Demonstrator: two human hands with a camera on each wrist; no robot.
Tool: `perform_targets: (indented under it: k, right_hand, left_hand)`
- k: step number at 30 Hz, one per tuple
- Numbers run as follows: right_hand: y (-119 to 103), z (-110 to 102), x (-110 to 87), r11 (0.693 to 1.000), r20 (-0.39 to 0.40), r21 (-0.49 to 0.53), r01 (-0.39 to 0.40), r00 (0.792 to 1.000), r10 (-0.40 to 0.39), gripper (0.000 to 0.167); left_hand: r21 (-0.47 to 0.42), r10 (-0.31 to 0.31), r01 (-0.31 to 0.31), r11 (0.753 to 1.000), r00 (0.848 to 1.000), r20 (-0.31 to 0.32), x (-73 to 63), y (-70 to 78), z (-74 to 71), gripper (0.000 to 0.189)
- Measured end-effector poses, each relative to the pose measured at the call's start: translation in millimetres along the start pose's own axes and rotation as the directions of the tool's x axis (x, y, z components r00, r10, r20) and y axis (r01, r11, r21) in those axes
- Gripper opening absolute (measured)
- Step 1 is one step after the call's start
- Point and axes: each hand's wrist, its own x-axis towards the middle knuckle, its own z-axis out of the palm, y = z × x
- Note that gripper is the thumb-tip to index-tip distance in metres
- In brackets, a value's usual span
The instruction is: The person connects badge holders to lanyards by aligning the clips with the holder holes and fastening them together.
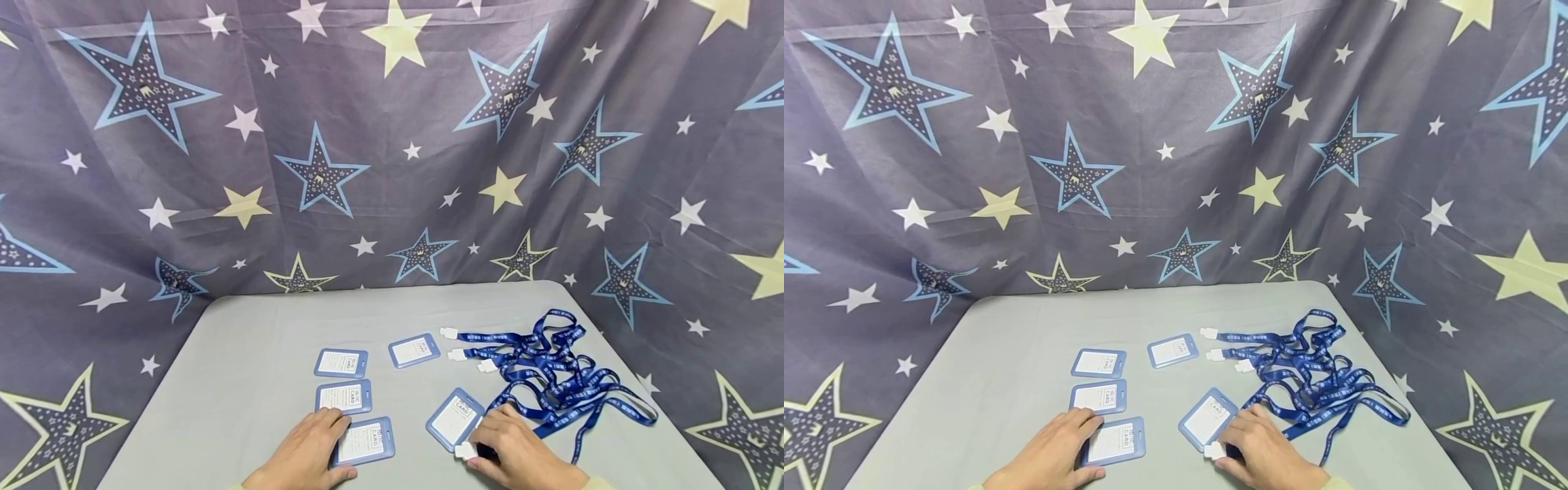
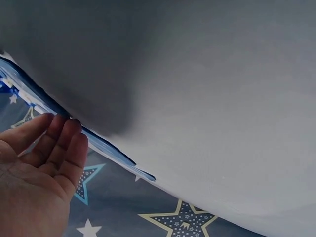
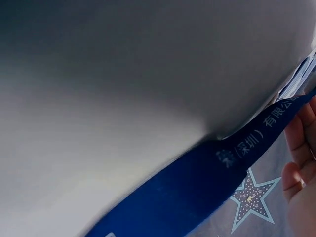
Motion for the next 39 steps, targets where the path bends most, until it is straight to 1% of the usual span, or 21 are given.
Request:
perform_targets:
  k: [2,9,15,21,26,33,39]
  right_hand:
    - [-1,0,0.9,1.0,0.007,0.0,-0.004,1.0,0.004,0.022]
    - [-4,2,4.0,1.0,0.004,-0.007,0.012,1.0,-0.012,0.023]
    - [-7,3,5.7,1.0,0.013,-0.009,0.022,1.0,-0.022,0.024]
    - [-9,5,6.7,1.0,0.029,-0.004,0.01,1.0,-0.01,0.025]
    - [-11,7,10.0,1.0,0.032,-0.001,0.028,0.999,-0.028,0.023]
    - [-14,7,13.2,0.999,0.042,-0.013,0.032,0.999,-0.032,0.023]
    - [-17,9,15.0,1.0,0.076,-0.02,0.02,0.997,-0.019,0.024]
  left_hand:
    - [0.002,0.001,-0.001,1.0,1.0,-0.002,0.1,0.6,-0.2,0.079]
    - [0.015,-0.005,0.005,1.0,1.0,0.03,1.1,0.9,-0.1,0.077]
    - [0.021,0.02,-0.02,1.0,1.0,0.022,1.4,0.1,0.8,0.074]
    - [0.019,0.019,-0.02,1.0,0.999,0.027,1.7,-0.6,2.0,0.071]
    - [0.024,0.02,-0.021,0.999,0.999,0.036,1.7,-1.0,2.2,0.069]
    - [0.033,0.03,-0.031,0.999,0.999,0.024,1.8,-0.3,2.4,0.067]
    - [0.021,0.01,-0.011,1.0,0.999,0.047,2.9,1.1,1.5,0.068]
